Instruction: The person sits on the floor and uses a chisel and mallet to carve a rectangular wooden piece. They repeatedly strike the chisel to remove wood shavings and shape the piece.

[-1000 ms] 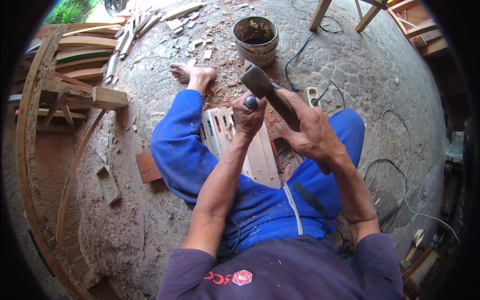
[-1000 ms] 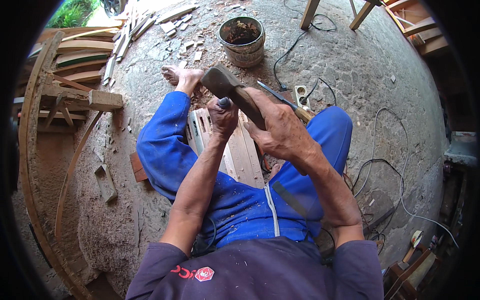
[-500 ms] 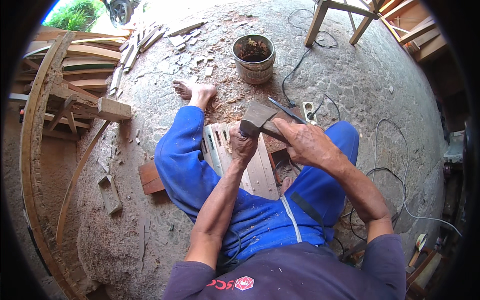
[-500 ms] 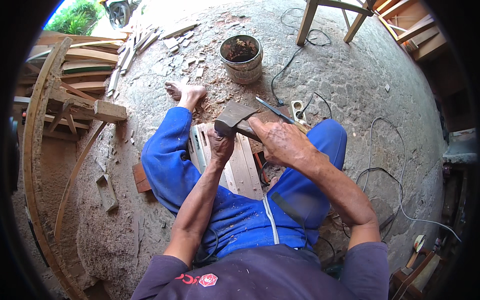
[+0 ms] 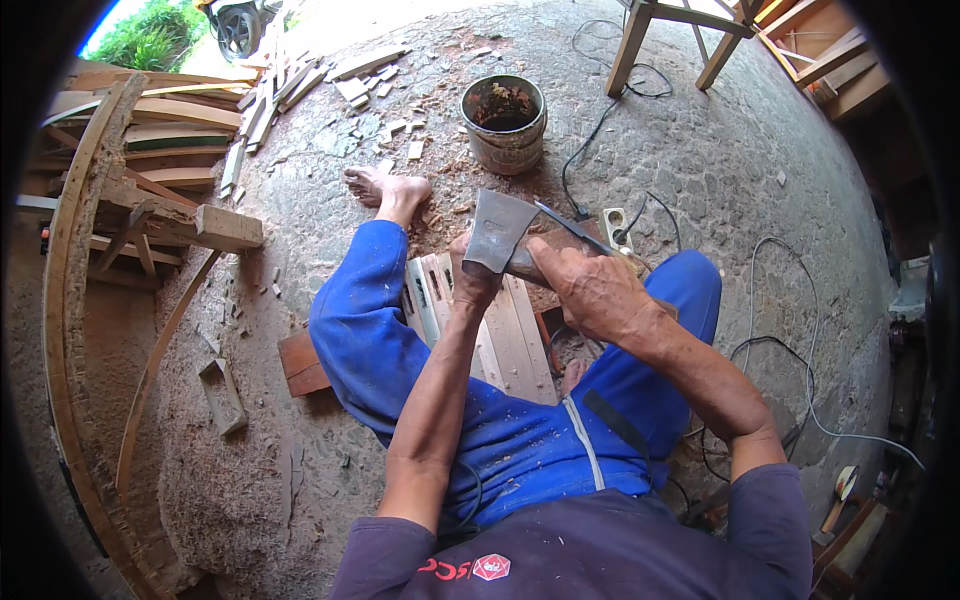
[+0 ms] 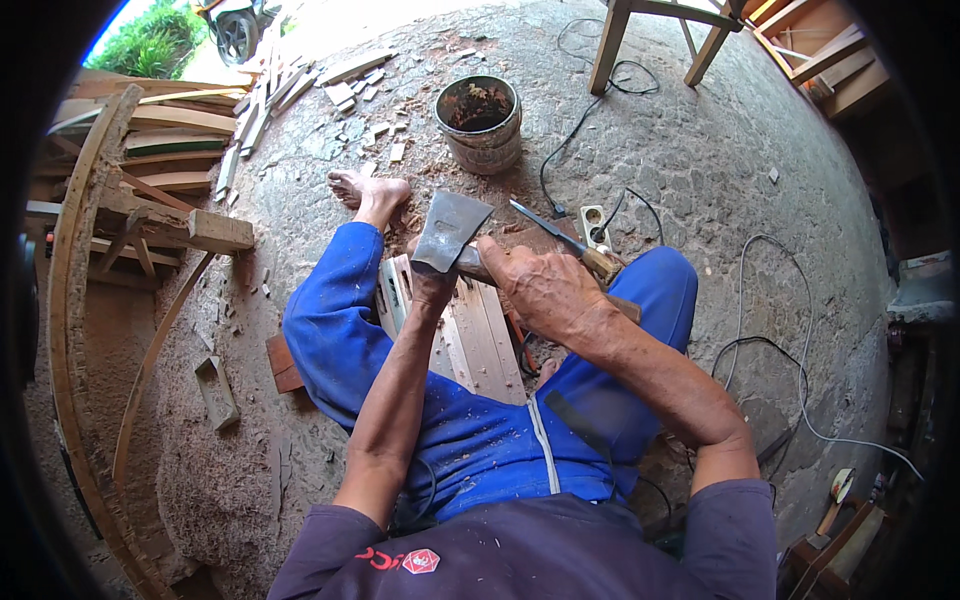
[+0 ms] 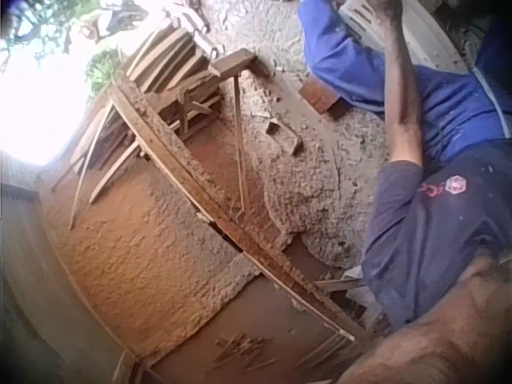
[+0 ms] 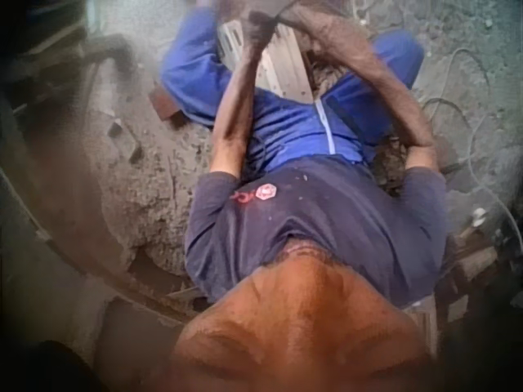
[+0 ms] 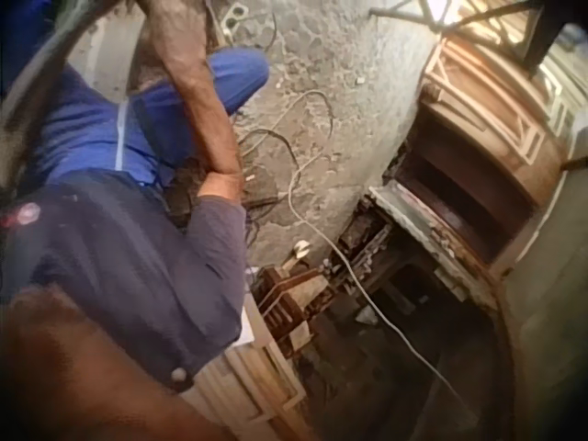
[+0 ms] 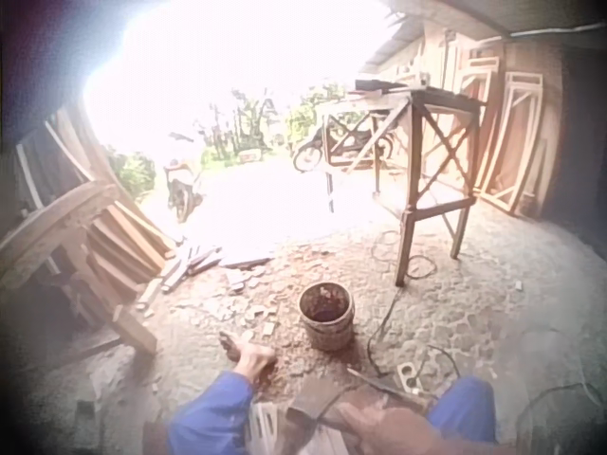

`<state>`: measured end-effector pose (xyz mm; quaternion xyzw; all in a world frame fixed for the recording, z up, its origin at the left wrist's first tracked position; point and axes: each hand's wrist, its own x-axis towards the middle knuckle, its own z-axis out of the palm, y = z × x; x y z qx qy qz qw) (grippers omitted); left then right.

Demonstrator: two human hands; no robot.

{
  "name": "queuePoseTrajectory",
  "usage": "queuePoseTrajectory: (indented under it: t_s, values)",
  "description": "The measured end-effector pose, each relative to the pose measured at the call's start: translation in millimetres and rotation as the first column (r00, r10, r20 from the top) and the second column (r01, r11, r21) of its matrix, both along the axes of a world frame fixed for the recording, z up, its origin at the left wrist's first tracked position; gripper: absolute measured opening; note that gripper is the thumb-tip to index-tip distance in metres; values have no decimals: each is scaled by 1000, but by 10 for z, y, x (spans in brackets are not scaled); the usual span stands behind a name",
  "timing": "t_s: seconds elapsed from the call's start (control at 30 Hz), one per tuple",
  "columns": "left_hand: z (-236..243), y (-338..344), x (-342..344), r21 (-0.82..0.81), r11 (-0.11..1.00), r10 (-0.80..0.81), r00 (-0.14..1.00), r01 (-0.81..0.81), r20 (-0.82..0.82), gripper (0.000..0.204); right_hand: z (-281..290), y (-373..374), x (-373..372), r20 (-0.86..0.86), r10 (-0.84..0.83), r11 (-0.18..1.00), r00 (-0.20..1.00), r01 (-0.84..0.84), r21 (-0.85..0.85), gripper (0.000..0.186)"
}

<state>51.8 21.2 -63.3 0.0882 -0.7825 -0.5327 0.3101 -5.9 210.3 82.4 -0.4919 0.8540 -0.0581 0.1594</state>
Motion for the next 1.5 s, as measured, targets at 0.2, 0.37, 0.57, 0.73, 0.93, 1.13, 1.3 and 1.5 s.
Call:
queuePoseTrajectory:
  t_s: [0.2, 0.37, 0.57, 0.73, 0.93, 1.13, 1.3, 1.5]
  values:
    - [230, -103, -201, 509, 845, 135, 986, -165, 95, 38, -677, 379, 75, 531, -141, 746, 836, 442, -498, 59]
    - [1158, 355, -378, -169, 985, -47, 997, 35, -66, 28, -820, 783, -93, 985, -54, 280, 165, 949, -144, 53]
    - [-240, 709, -736, -612, 386, -446, 720, 690, 532, 14, -1055, 837, -318, 976, 215, 12, -26, 1000, 24, 45]
    - [-616, 1103, -825, -515, 241, -358, 569, 822, 741, 23, -1011, 882, -317, 983, 185, 16, -2, 1000, -1, 46]
    - [-805, 1446, -1164, -571, 563, -377, 801, 597, 466, 53, -1066, 877, -329, 964, 264, 38, -41, 999, 32, 43]
    - [-1100, 1558, -1317, -549, 396, -220, 656, 736, 722, 36, -991, 855, -245, 958, 287, 53, 19, 998, -35, 45]
    - [-577, 1153, -1499, -659, 562, -195, 855, 500, 481, 31, -927, 898, -185, 942, 303, 30, 143, 987, -159, 55]
    - [796, 166, -1159, -151, 987, -83, 977, 54, -194, 39, -841, 902, -126, 905, 301, 13, 300, 948, -319, 58]
